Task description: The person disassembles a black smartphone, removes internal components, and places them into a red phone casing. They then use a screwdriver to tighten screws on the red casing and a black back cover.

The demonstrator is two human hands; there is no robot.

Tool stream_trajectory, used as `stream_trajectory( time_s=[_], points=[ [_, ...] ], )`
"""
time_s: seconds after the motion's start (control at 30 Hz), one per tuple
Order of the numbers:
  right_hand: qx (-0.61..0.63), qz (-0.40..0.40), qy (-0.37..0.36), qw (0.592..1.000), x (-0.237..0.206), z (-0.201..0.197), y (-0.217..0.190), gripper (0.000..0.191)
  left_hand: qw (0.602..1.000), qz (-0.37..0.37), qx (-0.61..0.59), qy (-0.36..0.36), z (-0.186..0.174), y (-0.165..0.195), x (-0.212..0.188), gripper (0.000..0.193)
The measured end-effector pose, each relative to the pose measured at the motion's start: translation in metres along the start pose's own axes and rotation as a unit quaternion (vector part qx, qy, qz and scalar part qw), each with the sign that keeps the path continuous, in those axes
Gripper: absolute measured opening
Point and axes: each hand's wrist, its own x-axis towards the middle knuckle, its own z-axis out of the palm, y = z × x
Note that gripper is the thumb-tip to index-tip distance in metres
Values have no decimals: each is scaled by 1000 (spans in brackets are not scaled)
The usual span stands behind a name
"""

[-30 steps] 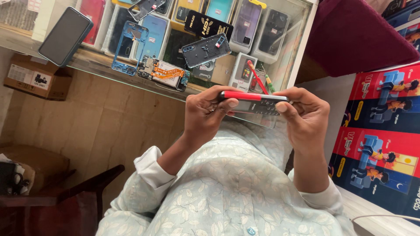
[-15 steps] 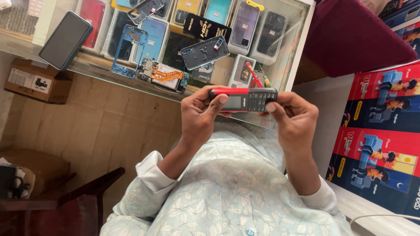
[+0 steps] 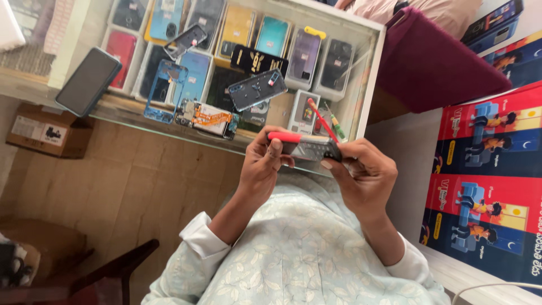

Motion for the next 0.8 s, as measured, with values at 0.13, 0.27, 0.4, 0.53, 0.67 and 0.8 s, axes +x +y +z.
stream_trajectory(
  time_s=[0.13, 0.27, 0.4, 0.53, 0.67, 0.8],
  points=[
    [-17, -4, -3, 1000, 1, -3, 0, 22, 992, 44, 115, 11, 5, 7, 1, 34],
    [-92, -31, -46, 994, 4, -6, -4, 30, 916, 196, 347, -46, 5, 23, -2, 32],
    [-116, -13, -77, 990, 5, 3, -9, 33, 920, 120, 369, -53, 4, 16, -4, 26],
    [-87, -2, -50, 995, 8, 12, -8, 30, 943, 76, 325, 6, -2, -2, -6, 26],
    [-86, 10, -70, 994, 5, 19, -4, 21, 982, 71, 174, 14, 0, -18, -8, 26],
    [-101, 9, -47, 994, 0, 21, 0, 13, 989, 63, 131, 17, 2, -24, -7, 25]
  ],
)
